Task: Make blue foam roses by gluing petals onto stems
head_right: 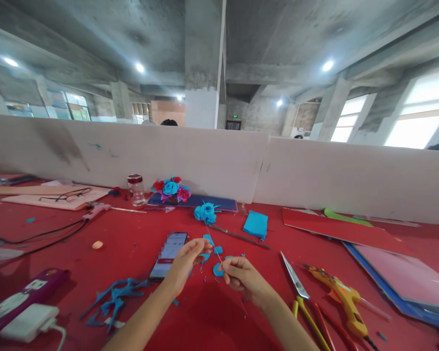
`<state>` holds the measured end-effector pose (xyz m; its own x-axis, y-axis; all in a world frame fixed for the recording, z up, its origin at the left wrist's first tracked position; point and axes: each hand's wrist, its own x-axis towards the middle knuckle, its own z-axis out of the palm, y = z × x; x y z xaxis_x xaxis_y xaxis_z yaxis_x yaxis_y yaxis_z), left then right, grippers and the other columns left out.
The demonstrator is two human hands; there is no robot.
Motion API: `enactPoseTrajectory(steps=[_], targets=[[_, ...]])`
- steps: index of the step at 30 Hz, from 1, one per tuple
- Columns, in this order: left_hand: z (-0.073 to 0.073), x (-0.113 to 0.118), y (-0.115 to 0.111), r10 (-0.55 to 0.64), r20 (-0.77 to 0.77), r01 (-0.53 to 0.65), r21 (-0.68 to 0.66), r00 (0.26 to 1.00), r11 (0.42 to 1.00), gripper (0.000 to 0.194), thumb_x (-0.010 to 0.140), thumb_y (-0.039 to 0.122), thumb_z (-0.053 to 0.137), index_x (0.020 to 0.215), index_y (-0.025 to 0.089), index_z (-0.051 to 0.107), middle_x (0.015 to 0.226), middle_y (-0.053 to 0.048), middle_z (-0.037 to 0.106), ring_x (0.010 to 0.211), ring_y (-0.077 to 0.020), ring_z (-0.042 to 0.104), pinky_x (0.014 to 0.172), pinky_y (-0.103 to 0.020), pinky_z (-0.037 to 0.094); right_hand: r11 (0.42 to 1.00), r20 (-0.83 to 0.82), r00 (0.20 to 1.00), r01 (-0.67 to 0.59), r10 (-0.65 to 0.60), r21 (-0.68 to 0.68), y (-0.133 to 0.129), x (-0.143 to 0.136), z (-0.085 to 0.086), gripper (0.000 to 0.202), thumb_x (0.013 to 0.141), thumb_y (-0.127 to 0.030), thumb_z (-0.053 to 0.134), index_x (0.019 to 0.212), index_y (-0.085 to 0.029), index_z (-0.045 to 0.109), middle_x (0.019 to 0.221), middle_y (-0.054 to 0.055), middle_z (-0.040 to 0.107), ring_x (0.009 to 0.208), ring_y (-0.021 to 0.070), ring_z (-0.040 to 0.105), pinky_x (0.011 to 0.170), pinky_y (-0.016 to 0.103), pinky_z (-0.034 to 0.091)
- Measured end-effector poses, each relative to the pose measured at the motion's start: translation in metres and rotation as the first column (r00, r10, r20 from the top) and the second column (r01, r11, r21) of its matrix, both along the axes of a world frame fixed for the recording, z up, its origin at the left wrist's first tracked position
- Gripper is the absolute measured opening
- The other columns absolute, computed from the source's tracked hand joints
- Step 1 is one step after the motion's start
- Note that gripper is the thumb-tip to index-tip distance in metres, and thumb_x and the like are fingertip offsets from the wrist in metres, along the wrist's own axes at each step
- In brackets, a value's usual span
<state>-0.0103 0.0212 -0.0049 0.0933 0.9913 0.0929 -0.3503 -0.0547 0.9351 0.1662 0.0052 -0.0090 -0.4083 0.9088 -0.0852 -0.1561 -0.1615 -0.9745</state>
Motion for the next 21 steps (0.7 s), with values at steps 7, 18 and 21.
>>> enactPoseTrajectory(steps=[7,18,21], targets=[[0.004,0.008,-0.011,-0.114,-0.109,0.121,0.055,0.987,0.991,0.02,0.067,0.033,0.066,0.077,0.016,0.068,0.072,-0.006,0.068,0.074,-0.0189,0.062,0.073,-0.027,0.045,0.999,0.061,0.998,0.001,-0.003,0.035,-0.008,-0.01,-0.002,0.028,0.067,-0.042,0.066,0.069,-0.015,0.06,0.047,-0.004,0.054,0.035,0.0017,0.028,0.035,0.018,0.012],[0.001,0.005,-0.005,0.039,0.014,-0.04,0.068,0.999,0.997,0.019,0.063,0.027,0.068,0.078,0.018,0.061,0.066,-0.001,0.065,0.07,-0.0156,0.063,0.071,-0.026,0.045,0.979,0.214,0.975,0.017,-0.062,0.205,-0.004,-0.008,-0.007,0.03,0.07,-0.046,0.062,0.073,-0.016,0.062,0.044,-0.006,0.049,0.035,0.0039,0.03,0.039,0.019,0.021],[-0.002,0.005,-0.003,0.067,0.059,-0.068,0.011,0.996,0.998,0.021,0.063,0.03,0.068,0.075,0.018,0.055,0.066,-0.002,0.066,0.067,-0.0149,0.063,0.067,-0.025,0.045,0.891,0.417,0.875,0.035,-0.246,0.452,0.001,-0.001,-0.005,0.028,0.075,-0.042,0.057,0.066,-0.016,0.063,0.049,-0.002,0.053,0.045,0.009,0.044,0.046,0.022,0.031]])
